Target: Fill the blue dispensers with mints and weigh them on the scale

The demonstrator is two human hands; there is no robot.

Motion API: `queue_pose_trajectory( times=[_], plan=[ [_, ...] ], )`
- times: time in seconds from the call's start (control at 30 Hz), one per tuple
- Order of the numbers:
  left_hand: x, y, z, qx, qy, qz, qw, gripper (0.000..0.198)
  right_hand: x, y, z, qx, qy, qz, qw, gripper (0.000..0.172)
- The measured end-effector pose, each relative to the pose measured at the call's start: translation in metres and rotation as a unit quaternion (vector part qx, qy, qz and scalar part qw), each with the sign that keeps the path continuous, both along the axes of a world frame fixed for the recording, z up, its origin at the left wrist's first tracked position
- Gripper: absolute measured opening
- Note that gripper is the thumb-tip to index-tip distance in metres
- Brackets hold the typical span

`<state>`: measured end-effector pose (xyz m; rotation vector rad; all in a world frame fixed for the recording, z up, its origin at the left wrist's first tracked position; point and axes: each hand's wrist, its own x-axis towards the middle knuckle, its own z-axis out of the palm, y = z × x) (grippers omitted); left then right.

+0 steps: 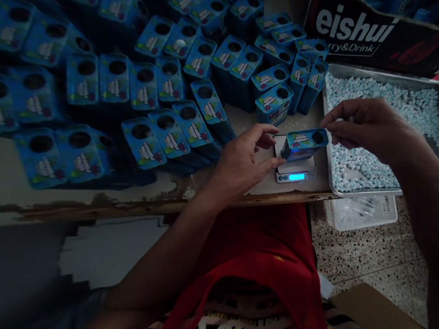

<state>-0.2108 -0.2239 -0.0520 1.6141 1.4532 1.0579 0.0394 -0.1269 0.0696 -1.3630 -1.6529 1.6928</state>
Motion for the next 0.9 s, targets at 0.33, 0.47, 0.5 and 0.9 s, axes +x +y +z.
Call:
queue_pose_trajectory(
  times=[0.33, 0.47, 0.5, 0.9],
  plan=[
    [-0.002, -0.001, 0.001, -0.026, -0.005, 0.008, 1.0, 0.054, 0.002, 0.003, -0.013, 0.029, -0.035, 0.012, 0.999, 0.012],
    [-0.004, -0.002, 0.002, -0.031, -0.009, 0.003, 0.999, 0.052, 0.01, 0.01, -0.025, -0.058, 0.059, -0.174, 0.981, 0.017],
    [-0.004, -0.002, 0.001, -0.031, -0.009, 0.005, 0.999, 0.052, 0.013, 0.012, -0.029, -0.09, 0.072, -0.211, 0.971, 0.02],
    [-0.001, -0.003, -0.011, -0.029, -0.039, 0.008, 0.999, 0.057, 0.043, 0.008, -0.053, -0.145, 0.077, -0.21, 0.964, 0.016]
  ],
)
